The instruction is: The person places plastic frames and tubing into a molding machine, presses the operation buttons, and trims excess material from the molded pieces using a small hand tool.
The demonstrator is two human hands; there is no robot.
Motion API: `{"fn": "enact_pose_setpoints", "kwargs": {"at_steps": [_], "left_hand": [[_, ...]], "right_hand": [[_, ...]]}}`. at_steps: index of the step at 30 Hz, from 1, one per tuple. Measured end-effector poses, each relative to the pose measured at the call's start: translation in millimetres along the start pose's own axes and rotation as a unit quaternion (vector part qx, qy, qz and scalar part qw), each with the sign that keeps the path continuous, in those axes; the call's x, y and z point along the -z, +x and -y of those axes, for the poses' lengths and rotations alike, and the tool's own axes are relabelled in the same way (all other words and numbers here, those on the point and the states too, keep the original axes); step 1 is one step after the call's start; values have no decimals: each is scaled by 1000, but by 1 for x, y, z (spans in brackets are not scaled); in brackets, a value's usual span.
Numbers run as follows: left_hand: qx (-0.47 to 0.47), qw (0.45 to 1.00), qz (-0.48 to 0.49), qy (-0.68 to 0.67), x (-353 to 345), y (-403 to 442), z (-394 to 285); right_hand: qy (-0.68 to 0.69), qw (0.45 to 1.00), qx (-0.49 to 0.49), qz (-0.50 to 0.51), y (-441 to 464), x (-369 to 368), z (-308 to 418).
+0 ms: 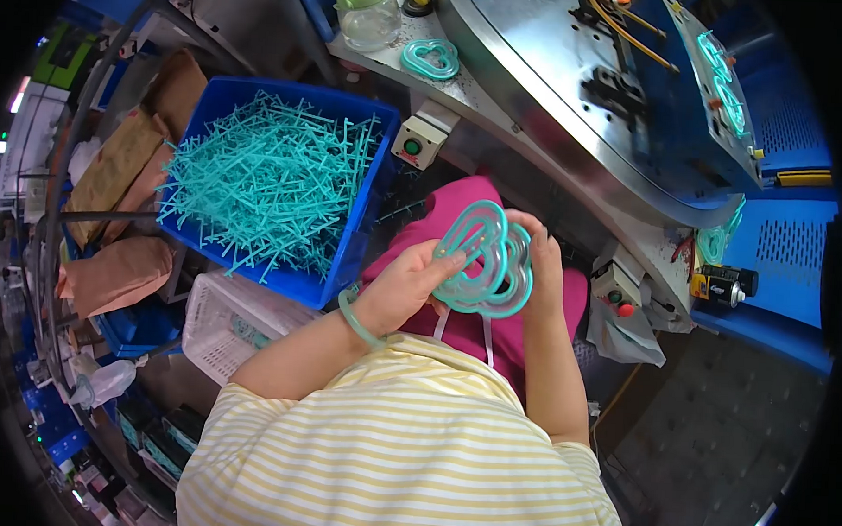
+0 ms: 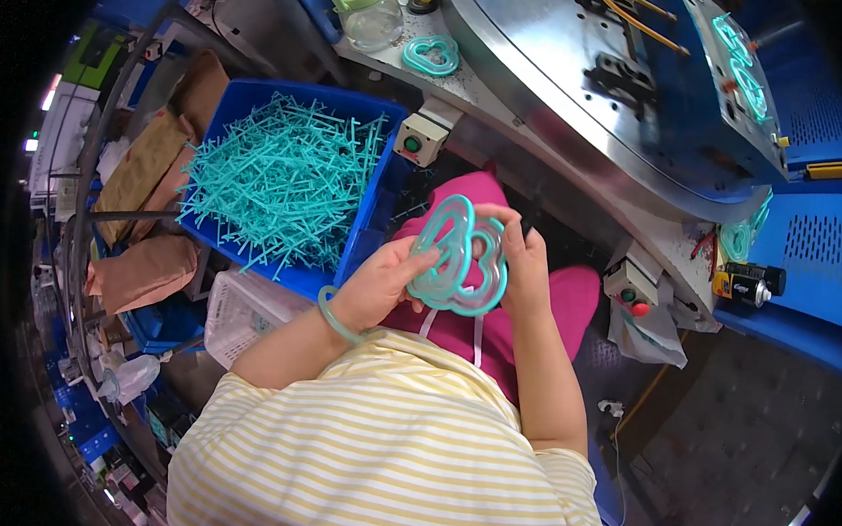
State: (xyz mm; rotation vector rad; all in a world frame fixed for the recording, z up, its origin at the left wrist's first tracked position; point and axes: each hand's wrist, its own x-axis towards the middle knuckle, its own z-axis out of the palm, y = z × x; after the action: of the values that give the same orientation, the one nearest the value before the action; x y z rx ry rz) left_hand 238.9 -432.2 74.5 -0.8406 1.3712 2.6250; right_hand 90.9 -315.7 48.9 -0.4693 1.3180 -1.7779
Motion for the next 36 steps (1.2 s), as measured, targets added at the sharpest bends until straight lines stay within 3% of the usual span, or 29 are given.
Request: {"fn": "enact_pose_setpoints", "kwargs": {"at_steps": [2,4,5,6,9,10,12,14,23,29,31,36], "left_hand": [[-5,999,-18,-30,1,-2,-3],[-12,999,-36,30,4,-5,-5],[-59,995,-66,-38,-9,-4,-5],[-58,995,-65,-39,-7,-4,-3],[-18,999,-33,6,-2,-2,1],[-24,999,-28,4,-3,-1,2],[-28,999,-23,1,-2,0,4],[2,1000,-15,5,2,1,6],[-7,999,-35,22,-7,-2,-4],[-3,999,-32,33,-4,1,-2],[-1,999,-28,25,-3,1,-2],[4,1000,-20,4,-4,0,-3]], "right_hand": [[-32,999,0,-3,-11,4,-2],[37,999,-7,23,-22,6,0],[125,989,15,81,-22,6,0],[124,989,14,79,-20,12,-7],[-161,985,16,-66,-19,23,-23],[-161,984,16,-67,-17,23,-21],[-388,886,251,37,-15,22,-16],[-363,900,241,23,-18,14,-11],[-467,848,248,36,-18,15,-3],[-488,835,254,-2,-24,10,0],[-536,808,244,-16,-27,9,0],[-519,817,249,-14,-27,10,-1]]}}
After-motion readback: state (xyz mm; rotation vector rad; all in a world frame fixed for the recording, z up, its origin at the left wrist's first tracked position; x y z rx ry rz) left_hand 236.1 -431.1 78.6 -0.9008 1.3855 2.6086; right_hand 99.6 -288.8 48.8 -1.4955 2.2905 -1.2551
